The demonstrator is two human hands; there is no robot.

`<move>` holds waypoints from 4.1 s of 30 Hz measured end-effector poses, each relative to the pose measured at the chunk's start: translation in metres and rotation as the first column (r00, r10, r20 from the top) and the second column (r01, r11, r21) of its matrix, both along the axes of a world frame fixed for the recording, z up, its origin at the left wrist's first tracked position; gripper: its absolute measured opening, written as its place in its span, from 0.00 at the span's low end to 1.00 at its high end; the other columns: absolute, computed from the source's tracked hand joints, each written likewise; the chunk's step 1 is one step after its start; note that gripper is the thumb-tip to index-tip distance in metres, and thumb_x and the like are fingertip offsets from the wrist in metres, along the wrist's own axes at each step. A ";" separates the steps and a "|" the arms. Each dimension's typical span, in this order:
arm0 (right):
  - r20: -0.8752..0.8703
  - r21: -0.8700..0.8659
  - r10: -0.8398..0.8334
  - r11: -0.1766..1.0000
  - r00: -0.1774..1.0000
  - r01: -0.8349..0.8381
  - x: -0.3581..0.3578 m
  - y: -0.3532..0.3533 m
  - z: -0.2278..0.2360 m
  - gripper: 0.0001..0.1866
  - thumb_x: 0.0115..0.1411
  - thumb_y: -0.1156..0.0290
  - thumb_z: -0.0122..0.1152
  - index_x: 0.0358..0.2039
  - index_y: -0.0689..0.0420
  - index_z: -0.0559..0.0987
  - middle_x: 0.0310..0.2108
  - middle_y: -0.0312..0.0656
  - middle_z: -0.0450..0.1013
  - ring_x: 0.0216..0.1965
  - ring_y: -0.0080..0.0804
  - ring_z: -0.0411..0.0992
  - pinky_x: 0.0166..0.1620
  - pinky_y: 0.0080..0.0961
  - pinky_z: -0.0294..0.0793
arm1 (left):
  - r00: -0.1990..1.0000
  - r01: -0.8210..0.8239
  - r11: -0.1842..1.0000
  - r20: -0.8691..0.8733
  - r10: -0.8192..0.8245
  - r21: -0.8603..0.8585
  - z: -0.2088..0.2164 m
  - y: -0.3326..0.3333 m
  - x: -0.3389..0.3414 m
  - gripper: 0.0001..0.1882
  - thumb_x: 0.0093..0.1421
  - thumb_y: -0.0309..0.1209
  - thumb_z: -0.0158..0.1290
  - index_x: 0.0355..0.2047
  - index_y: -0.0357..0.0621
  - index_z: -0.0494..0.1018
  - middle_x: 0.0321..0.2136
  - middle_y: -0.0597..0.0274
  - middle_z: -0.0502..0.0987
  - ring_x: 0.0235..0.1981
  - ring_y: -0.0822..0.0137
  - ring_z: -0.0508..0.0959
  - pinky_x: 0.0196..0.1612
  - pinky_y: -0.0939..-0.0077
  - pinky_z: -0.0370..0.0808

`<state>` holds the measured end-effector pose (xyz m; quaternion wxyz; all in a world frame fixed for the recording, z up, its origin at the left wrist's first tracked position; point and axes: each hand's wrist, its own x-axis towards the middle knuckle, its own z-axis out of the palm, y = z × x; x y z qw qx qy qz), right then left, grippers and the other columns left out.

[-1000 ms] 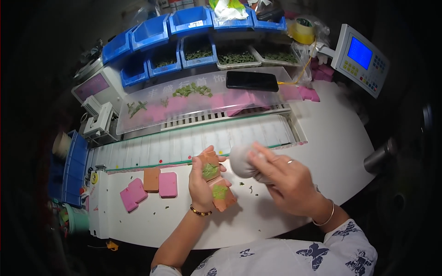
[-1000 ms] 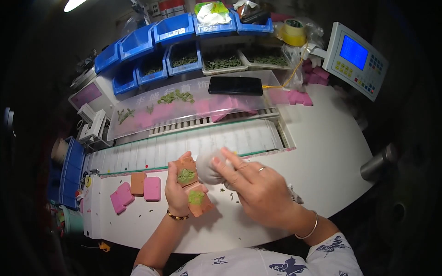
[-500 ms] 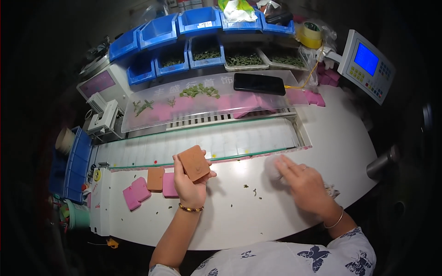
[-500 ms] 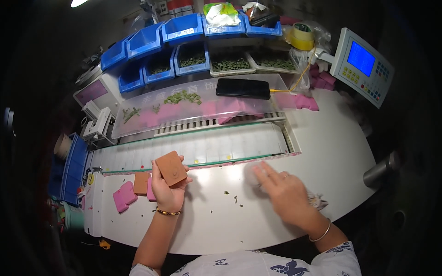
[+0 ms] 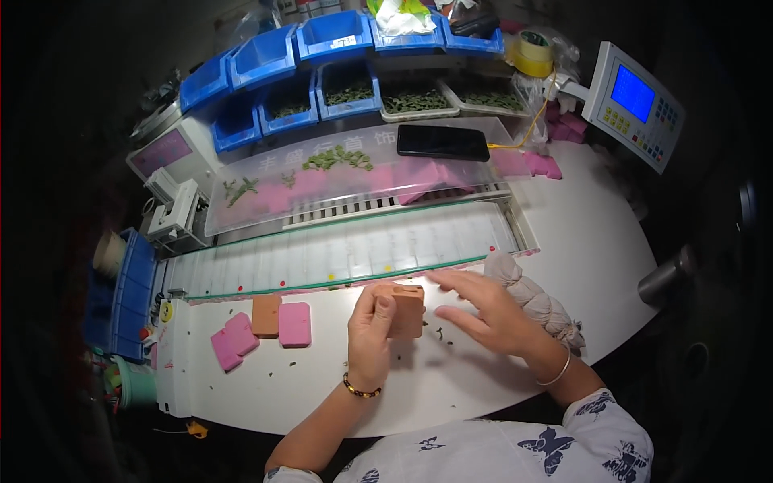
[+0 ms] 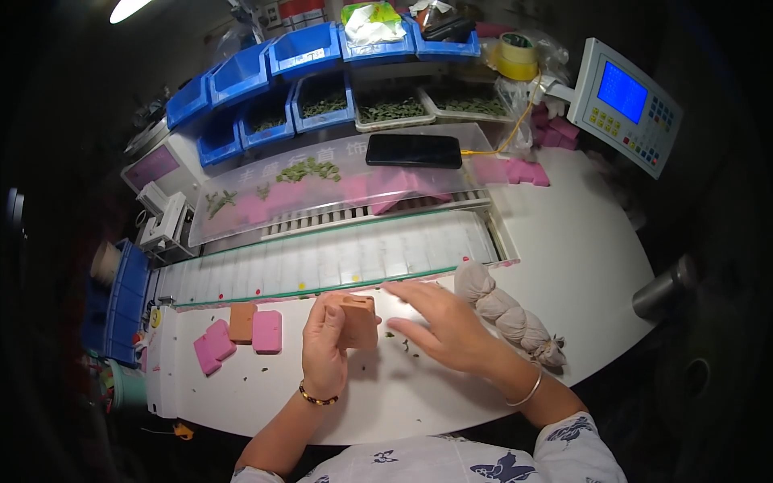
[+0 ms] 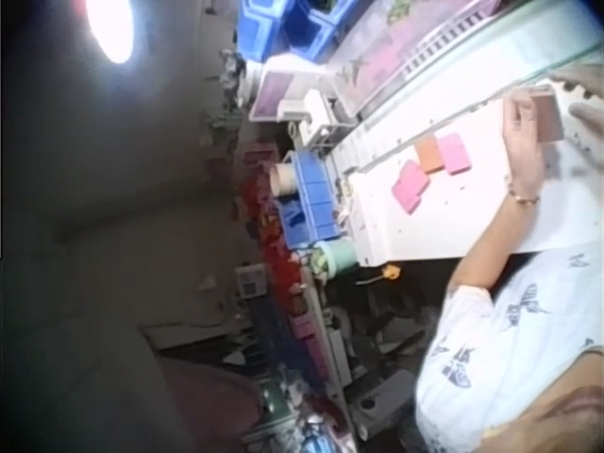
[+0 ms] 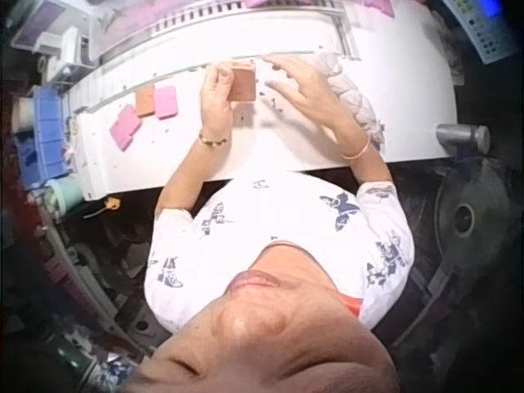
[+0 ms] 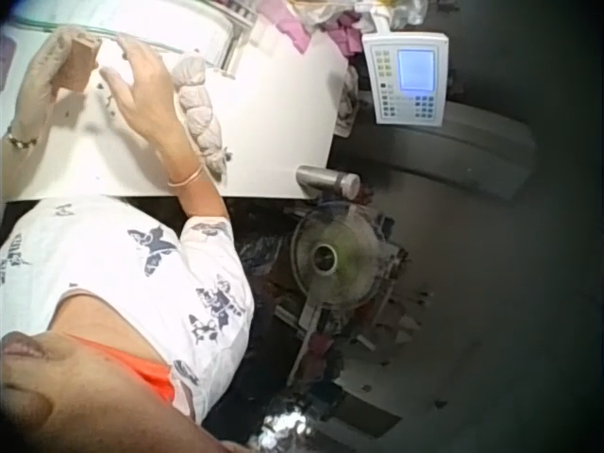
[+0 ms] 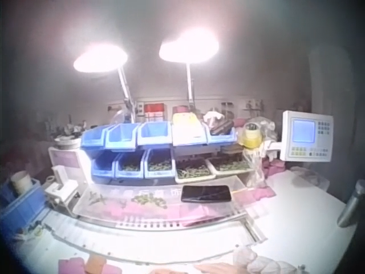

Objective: The person assembles small decorative items by hand, inserting green plastic stems into colored clay blocks, pressing components together, and wiping the finished items with a cloth.

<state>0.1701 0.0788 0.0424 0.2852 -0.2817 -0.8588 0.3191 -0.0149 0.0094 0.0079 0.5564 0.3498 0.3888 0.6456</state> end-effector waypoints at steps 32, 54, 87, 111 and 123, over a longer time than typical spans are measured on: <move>-0.406 -0.219 0.257 0.904 0.877 -0.367 -0.020 -0.001 0.010 0.14 0.52 0.76 0.70 0.36 0.57 0.72 0.33 0.34 0.69 0.30 0.18 0.67 0.32 0.15 0.68 | 0.962 0.244 0.965 -0.147 -0.228 0.099 -0.003 -0.019 -0.038 0.14 0.58 0.18 0.56 0.45 0.35 0.69 0.42 0.56 0.76 0.45 0.67 0.78 0.51 0.72 0.76; 0.273 0.469 -0.448 0.835 0.851 0.289 -0.003 0.115 -0.047 0.40 0.54 0.56 0.65 0.59 0.67 0.60 0.55 0.59 0.63 0.60 0.54 0.60 0.61 0.41 0.58 | 0.685 0.087 0.909 -0.638 -0.352 -0.409 -0.017 -0.028 -0.062 0.19 0.60 0.37 0.56 0.43 0.31 0.75 0.32 0.56 0.79 0.31 0.74 0.77 0.36 0.80 0.74; 0.511 0.487 -0.617 0.782 0.598 0.390 -0.013 0.224 -0.071 0.12 0.52 0.80 0.53 0.38 0.58 0.77 0.37 0.56 0.76 0.42 0.53 0.74 0.54 0.46 0.66 | -0.175 -0.083 0.922 -0.916 0.361 0.379 -0.049 0.204 -0.008 0.35 0.53 0.44 0.57 0.56 0.36 0.64 0.54 0.47 0.67 0.56 0.51 0.66 0.59 0.56 0.59; 0.195 -0.173 -0.028 0.983 0.980 0.063 0.029 0.072 0.034 0.32 0.57 0.78 0.53 0.63 0.61 0.58 0.49 0.53 0.68 0.49 0.42 0.71 0.51 0.34 0.71 | 0.100 0.232 0.852 -0.882 0.460 0.470 0.023 0.081 -0.009 0.16 0.60 0.31 0.50 0.47 0.39 0.68 0.18 0.52 0.74 0.17 0.51 0.76 0.22 0.60 0.73; -0.154 -0.523 -0.025 0.850 0.988 -0.060 -0.006 0.030 0.014 0.45 0.61 0.51 0.60 0.67 0.63 0.49 0.62 0.55 0.56 0.52 0.35 0.68 0.54 0.30 0.69 | 0.793 0.117 0.993 -0.602 -0.096 -0.005 0.073 0.045 -0.065 0.13 0.64 0.33 0.52 0.31 0.33 0.78 0.21 0.67 0.77 0.21 0.81 0.73 0.23 0.83 0.70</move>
